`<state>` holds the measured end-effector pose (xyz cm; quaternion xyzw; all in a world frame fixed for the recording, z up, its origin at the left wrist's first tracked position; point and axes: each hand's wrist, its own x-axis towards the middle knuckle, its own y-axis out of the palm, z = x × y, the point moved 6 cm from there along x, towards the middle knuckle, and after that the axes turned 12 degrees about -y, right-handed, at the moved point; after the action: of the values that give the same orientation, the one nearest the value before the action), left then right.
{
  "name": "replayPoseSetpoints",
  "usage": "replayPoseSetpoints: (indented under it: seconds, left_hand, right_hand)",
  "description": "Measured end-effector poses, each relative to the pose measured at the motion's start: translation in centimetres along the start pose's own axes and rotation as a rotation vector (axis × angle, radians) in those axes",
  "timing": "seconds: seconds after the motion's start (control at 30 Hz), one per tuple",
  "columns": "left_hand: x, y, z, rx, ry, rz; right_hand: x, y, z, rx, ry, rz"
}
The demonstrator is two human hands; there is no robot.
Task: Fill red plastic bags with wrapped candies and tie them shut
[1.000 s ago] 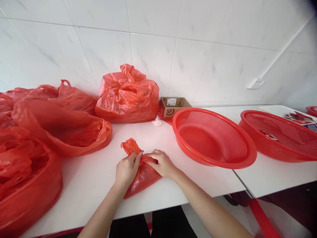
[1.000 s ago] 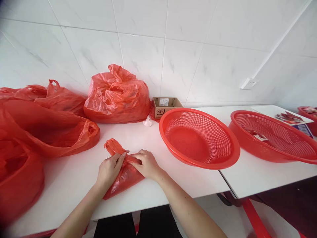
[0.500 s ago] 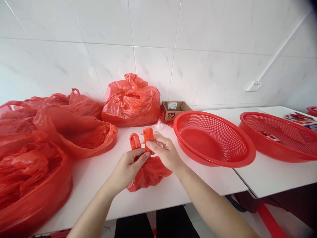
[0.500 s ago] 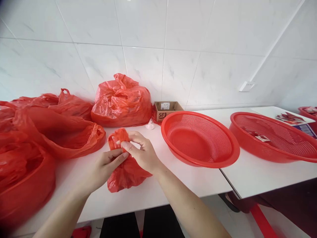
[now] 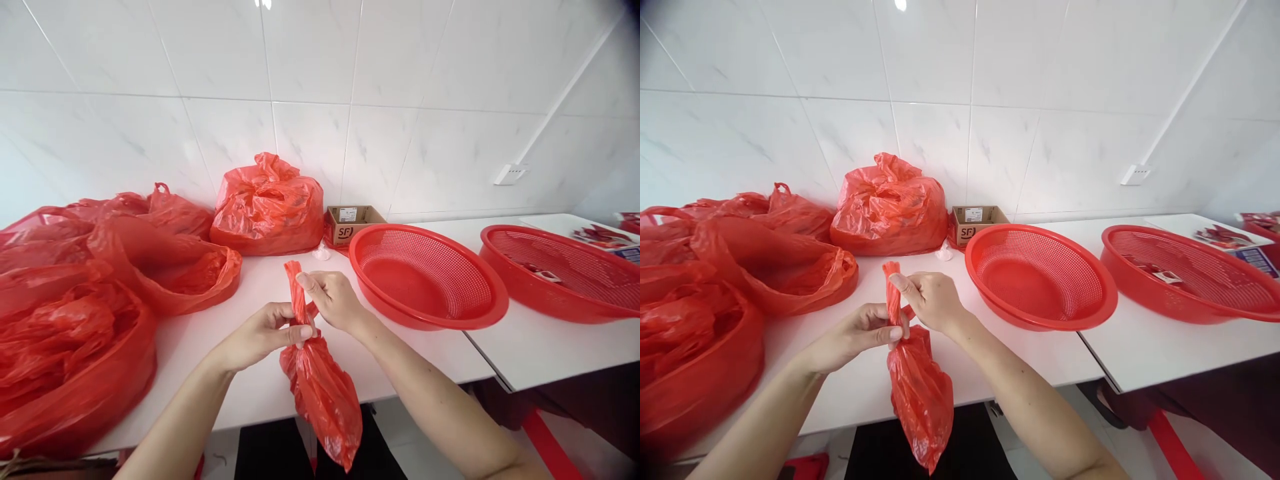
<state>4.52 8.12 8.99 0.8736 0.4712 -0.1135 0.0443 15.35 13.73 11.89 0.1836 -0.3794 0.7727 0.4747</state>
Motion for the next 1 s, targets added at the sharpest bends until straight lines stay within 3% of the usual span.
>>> replayPoseSetpoints:
  seconds: [0.1, 0.23, 0.4, 0.5, 0.67, 0.77, 0.83, 0.93, 1.0]
  left_hand:
    - [0.2, -0.7, -0.1, -0.043, 0.100, -0.142]
    - [0.2, -1.4, -0.3, -0.106, 0.188, -0.347]
    - [-0.7, -1.7, -1.1, -0.067, 0.260, -0.527]
    - [-1.1, -1.6, -1.3, 0.006, 0.232, -0.581]
    - [-1.6, -1.4, -1.7, 0.073, 0.233, -0.597]
    - [-1.6, -1.1, -1.9, 0.044, 0.235, -0.528]
    - [-1.5, -1.0, -1.7, 0.022, 0.193, -0.497]
    - [-1.5, -0.8, -1.6, 0.024, 0.144, -0.464]
    - [-1.3, -0.4, -1.8, 0.065, 0.139, -0.425]
  right_hand:
    - [0.1, -2.2, 1.4, -0.184, -0.072, -0.170]
    - [-0.7, -3.5, 3.1, -0.108, 0.000, -0.279]
    - [-3.9, -0.8, 2.8, 0.343, 0.251, -0.277]
    - [-5.6, 0.7, 2.1, 0.618, 0.393, -0.309]
    - [-6.6, 1.4, 1.6, 0.794, 0.460, -0.317]
    - [-7.2, 1.2, 1.2, 0.706, 0.463, -0.241]
    - [-7.3, 0.4, 1.0, 0.491, 0.417, -0.200]
    - [-6.7, -1.7, 1.7, 0.035, 0.236, -0.242]
    - [-5.9, -2.2, 2.3, -0.084, 0.111, -0.222]
